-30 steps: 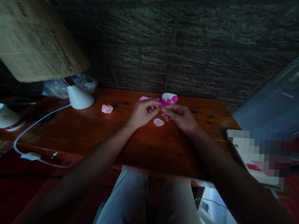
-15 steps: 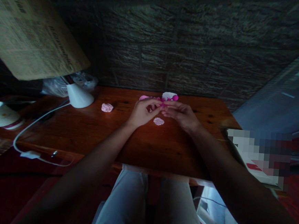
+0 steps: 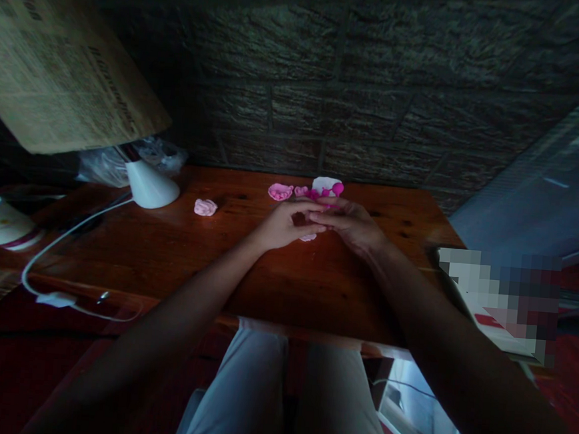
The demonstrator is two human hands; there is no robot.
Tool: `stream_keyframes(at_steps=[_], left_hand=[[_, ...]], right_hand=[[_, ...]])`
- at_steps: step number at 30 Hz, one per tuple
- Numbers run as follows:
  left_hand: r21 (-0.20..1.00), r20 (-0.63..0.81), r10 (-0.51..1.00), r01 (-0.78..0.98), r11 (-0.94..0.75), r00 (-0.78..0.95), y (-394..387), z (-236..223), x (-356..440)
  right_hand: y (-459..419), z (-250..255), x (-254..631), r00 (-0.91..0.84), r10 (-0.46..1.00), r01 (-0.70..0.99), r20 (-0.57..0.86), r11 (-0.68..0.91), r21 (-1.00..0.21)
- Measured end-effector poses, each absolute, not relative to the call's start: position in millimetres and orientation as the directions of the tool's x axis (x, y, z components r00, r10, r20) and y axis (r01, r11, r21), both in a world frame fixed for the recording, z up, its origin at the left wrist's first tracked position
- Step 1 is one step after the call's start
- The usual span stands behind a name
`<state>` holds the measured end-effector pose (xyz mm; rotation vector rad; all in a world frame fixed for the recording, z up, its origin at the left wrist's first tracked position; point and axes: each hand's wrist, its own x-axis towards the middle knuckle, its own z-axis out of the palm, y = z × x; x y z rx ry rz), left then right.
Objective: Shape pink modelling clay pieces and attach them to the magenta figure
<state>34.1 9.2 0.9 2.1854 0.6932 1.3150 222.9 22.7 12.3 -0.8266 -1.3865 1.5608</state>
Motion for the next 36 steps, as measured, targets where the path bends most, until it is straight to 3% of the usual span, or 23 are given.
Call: stream_keyframes(at_steps=[10,22,30,36], left_hand=[[0.606,0.658,0.659,0.264,-0.751,0.364,9.4,2.1,31.6],[0.745,0.563,0.739,0.158,-0.647,0.37,7.0,-1.4,38.2],[0.752,0.585,0.763,0.168,-0.637,0.274,8.1,3.7,36.5],[0.907,0.412,0.833,-0.079,-0.414,0.368,6.9,6.9,35.5]], right_hand=[[18.2,13.8,223.4,-0.466,0.885,-0.18,0.012,-0.081,-0.98],[19.1,13.9,219.9,-0.417,0.904,-0.286,0.098,-0.028,-0.958],[13.6,18.3,220.1,-0.454,0.891,-0.263,0.017,-0.116,-0.958],[13.8,20.3,221.8,-0.474,0.88,-0.294,0.02,-0.137,-0.946]])
